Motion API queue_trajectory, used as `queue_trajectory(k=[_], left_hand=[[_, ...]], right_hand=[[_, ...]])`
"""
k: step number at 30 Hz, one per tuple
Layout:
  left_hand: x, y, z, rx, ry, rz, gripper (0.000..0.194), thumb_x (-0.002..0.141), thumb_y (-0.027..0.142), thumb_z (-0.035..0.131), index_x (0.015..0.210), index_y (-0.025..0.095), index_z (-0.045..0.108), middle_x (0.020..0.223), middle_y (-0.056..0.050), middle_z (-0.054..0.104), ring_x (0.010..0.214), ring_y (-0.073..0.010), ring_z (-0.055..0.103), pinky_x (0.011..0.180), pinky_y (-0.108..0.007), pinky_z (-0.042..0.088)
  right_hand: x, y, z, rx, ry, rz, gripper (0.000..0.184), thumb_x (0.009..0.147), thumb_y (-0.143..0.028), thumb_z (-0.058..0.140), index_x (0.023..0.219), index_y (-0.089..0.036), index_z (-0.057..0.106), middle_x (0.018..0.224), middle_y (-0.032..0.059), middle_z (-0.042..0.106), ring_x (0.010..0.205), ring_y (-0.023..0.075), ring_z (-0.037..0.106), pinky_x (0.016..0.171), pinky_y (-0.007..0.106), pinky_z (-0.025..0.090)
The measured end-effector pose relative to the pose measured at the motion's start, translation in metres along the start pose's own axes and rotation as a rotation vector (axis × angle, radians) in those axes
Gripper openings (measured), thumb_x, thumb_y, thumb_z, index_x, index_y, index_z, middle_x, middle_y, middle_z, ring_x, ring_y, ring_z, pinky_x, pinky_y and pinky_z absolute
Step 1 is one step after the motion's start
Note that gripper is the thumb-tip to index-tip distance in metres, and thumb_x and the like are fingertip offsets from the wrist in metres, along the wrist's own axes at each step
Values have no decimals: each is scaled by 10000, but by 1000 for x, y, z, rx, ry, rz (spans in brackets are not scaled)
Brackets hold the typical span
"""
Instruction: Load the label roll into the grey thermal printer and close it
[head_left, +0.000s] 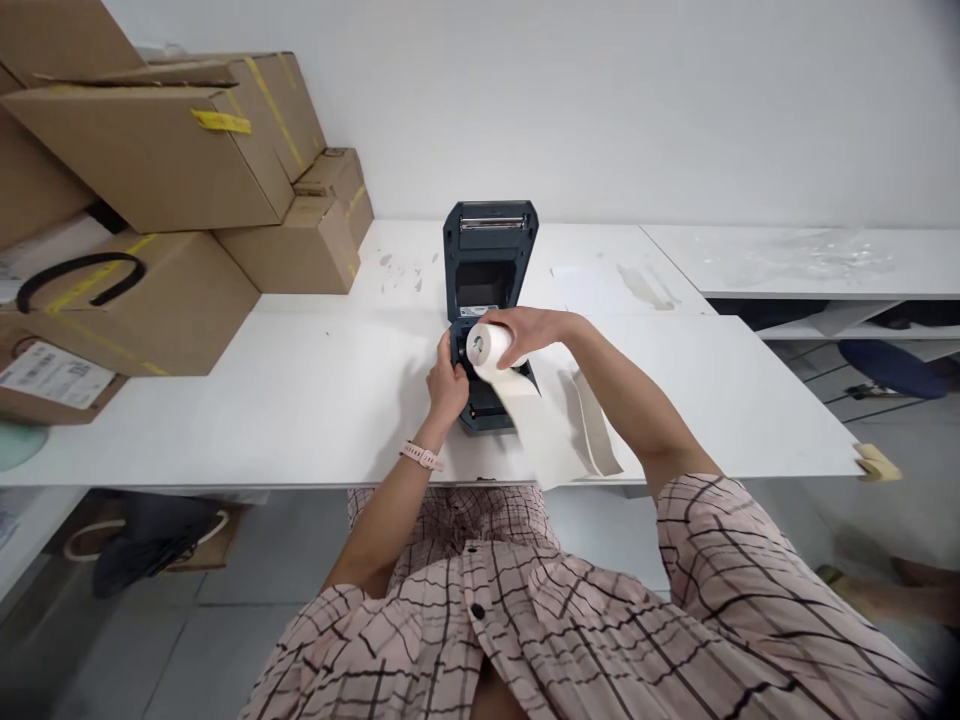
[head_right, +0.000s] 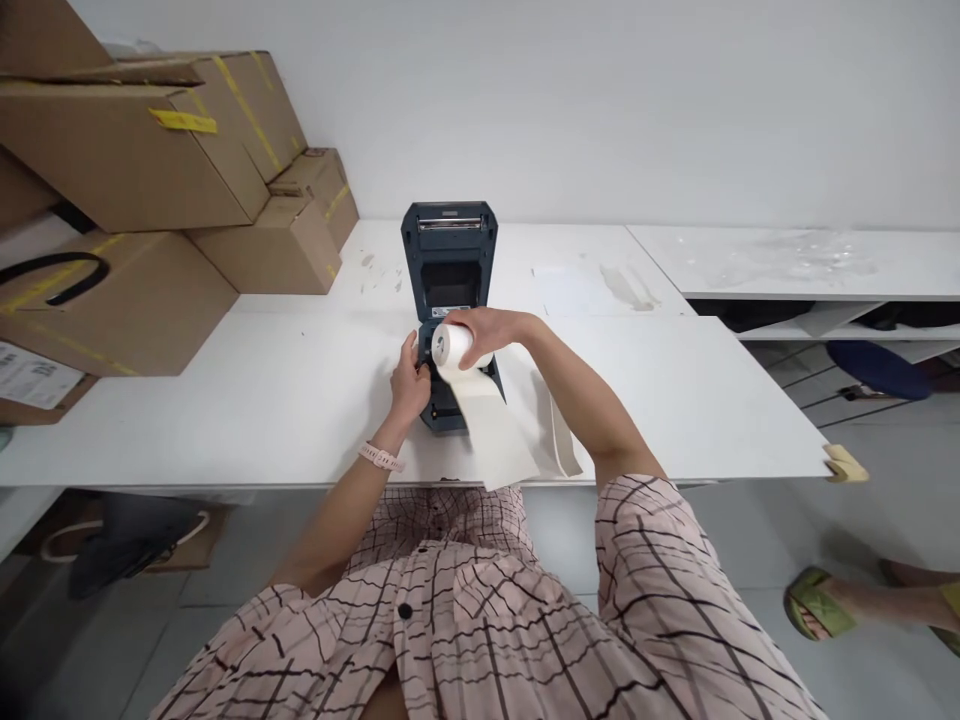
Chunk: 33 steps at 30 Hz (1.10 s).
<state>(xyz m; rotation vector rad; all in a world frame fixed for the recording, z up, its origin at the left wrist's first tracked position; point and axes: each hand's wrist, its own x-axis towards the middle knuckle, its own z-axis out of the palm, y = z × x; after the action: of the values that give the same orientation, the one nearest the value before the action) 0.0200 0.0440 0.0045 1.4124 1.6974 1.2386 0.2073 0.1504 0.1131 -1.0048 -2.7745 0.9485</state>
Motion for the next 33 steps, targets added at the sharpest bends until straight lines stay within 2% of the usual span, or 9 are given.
queue_trajectory(k=[5,11,13,16,19,22,26,30,33], left_hand=[[-1,2,1,-17,13,-7,759,889,87,526,1593,318,359,1510,-76,620,1446,-319,532,1232,-591,350],[-1,3,1,-9,4,-15,746,896,75,513,1598,281,366,1504,-103,621,1461,-323,517,1232,-574,359],[-1,2,0,-15,0,-14,751,893,74,514,1595,294,367,1529,-91,601,1464,-321,513,1233,-567,360],[-1,1,0,-41,10,-18,745,888,79,527,1579,319,388,1532,-63,601,1456,-310,521,1239,-550,359],[-3,-1,0,-52,9,1,702,915,109,515,1572,326,395,1553,-57,580,1452,-299,525,1237,-546,368],[-3,-5,1,-78,8,25,642,947,151,504,1562,302,404,1597,-68,529,1486,-282,486,1252,-515,359],[0,-14,5,-198,-6,42,578,982,211,507,1548,266,406,1652,-82,450,1541,-243,407,1271,-430,341],[4,-20,9,-264,-20,31,552,990,216,495,1535,261,418,1659,-84,435,1540,-223,404,1281,-409,326],[5,-21,10,-251,-18,23,536,991,224,498,1522,256,436,1641,-83,459,1533,-215,413,1285,-396,318]], right_hand=[[33,-12,17,-285,-126,129,736,588,-401,902,1245,-213,627,1227,124,713,1047,346,679,822,400,536],[41,-3,35,-285,-143,159,781,672,-389,868,1368,-169,593,1344,176,685,1176,402,669,936,457,540],[31,-4,41,-299,-82,129,775,755,-391,825,1441,-161,549,1441,196,627,1274,418,623,1025,502,512],[-3,-14,59,-299,109,40,655,906,-366,697,1498,-162,506,1528,190,563,1380,394,556,1123,531,462],[-44,-30,92,-284,238,-19,528,1033,-415,527,1497,-163,519,1554,180,546,1440,359,517,1182,531,432],[-73,-44,129,-314,301,4,571,1067,-515,424,1510,-166,512,1628,190,457,1521,364,425,1234,555,383],[-78,-52,158,-341,399,61,586,1073,-520,395,1541,-178,480,1679,179,375,1573,351,340,1258,564,355],[-74,-50,162,-323,424,65,564,1069,-521,412,1553,-236,469,1679,144,388,1575,336,340,1230,572,392],[-75,-49,160,-326,413,59,590,1073,-534,387,1548,-198,479,1685,167,367,1580,336,328,1232,563,385]])
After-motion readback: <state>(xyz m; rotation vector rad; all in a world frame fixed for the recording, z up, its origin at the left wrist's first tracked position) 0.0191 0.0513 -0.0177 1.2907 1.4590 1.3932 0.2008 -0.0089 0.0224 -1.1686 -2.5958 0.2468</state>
